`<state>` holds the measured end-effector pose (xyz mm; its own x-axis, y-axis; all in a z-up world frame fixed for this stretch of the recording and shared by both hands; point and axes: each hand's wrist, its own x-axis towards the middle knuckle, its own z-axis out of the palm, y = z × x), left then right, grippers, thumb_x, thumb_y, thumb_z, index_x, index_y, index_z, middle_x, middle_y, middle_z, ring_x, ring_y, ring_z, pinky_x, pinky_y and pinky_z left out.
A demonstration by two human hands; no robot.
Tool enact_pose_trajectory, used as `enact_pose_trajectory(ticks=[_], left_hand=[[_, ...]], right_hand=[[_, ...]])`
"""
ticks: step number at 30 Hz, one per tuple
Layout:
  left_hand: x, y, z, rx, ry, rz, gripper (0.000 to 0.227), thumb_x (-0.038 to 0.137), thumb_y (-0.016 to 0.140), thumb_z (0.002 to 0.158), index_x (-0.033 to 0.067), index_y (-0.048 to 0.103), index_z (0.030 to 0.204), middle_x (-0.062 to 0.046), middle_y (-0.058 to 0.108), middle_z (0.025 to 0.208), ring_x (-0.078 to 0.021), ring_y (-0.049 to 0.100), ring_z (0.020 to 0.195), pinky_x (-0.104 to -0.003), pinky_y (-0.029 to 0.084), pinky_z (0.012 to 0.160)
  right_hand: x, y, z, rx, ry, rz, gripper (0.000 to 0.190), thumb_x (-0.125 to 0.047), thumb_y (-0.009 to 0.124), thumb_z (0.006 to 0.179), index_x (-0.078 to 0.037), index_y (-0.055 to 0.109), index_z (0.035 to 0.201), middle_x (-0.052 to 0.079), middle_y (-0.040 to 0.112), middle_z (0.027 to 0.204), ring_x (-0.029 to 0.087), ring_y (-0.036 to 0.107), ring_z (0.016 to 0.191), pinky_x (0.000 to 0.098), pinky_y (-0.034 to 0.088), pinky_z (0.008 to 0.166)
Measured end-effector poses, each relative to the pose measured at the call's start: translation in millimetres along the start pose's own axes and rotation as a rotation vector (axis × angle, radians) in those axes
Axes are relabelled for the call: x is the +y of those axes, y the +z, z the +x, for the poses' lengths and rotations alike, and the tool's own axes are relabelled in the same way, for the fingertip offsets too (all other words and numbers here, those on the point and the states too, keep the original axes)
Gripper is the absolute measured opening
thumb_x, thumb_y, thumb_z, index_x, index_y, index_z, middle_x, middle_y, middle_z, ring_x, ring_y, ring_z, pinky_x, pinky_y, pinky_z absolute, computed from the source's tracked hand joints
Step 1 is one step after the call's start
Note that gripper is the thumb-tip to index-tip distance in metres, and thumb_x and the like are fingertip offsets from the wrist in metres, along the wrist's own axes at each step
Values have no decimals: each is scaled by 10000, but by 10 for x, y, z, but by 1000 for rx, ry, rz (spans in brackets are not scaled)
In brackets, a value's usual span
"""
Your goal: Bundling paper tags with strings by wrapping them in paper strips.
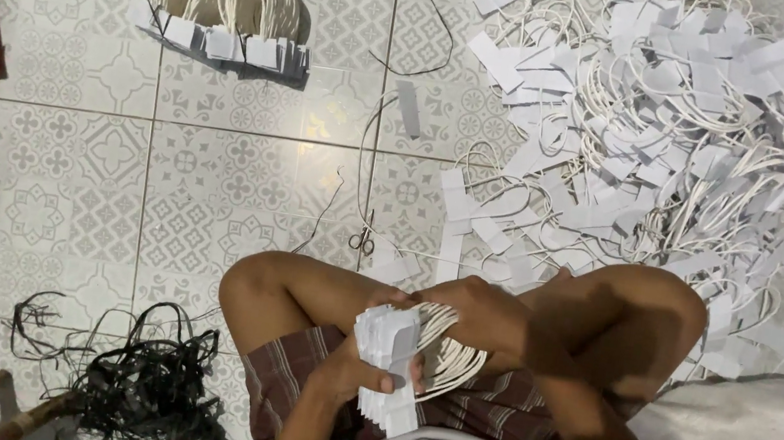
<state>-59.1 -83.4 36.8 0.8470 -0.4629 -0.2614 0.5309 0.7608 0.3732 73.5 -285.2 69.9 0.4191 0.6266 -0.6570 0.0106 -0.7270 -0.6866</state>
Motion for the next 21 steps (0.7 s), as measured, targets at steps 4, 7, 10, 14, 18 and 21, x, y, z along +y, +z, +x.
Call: enact_pose_trajectory(ticks=[4, 7, 10, 14, 18, 21], left_hand=[[61, -213, 33, 8, 66, 5, 1100, -70, 880, 609, 221, 292, 1492, -211, 656, 948, -322, 659, 838, -478, 580, 755], [101, -457, 41, 66, 118, -75, 1087, -85, 878, 631, 213, 287, 1494, -212, 659, 944, -312, 680, 826, -446, 600, 747], [170, -626, 88, 109, 190, -137, 1066, -44, 842, 712, 322, 239, 1511, -202, 623, 924, -333, 668, 812, -393, 577, 750], [185, -902, 236, 174, 312, -61, 925, 123, 831, 789, 320, 284, 1509, -137, 632, 926, -273, 699, 841, -353, 602, 784], [-336, -2116, 188, 340, 234, -114, 550, 316, 704, 894, 125, 481, 1359, -129, 652, 942, -260, 742, 847, -378, 644, 777], [-217, -1940, 244, 391, 105, -103, 418, 398, 682, 918, 55, 580, 1133, -102, 686, 913, -220, 719, 848, -369, 619, 816]], right_hand=[[565, -289, 337, -224, -300, 290, 885, -142, 889, 653, -50, 532, 1457, 120, 750, 1274, 180, 750, 1085, 276, 583, 947], [908, -554, 567, -58, -157, 390, 607, -296, 735, 865, -196, 571, 1441, 31, 657, 1450, 204, 636, 1302, 425, 548, 1025], [1239, -633, 787, 671, -59, 89, 439, -289, 740, 898, -61, 689, 1270, 61, 670, 1199, 210, 624, 876, 323, 523, 806], [1622, -613, 1073, 855, 118, -217, 366, -296, 670, 1007, -98, 660, 1314, 78, 657, 1143, 257, 677, 1023, 397, 543, 865], [1820, -473, 1290, 813, 151, -336, 242, -217, 672, 1023, -131, 687, 1249, 64, 637, 1089, 263, 714, 994, 411, 591, 842], [1899, -407, 1341, 864, 99, -366, 290, -202, 717, 995, -125, 666, 1269, 68, 613, 1089, 278, 699, 1011, 435, 577, 876]])
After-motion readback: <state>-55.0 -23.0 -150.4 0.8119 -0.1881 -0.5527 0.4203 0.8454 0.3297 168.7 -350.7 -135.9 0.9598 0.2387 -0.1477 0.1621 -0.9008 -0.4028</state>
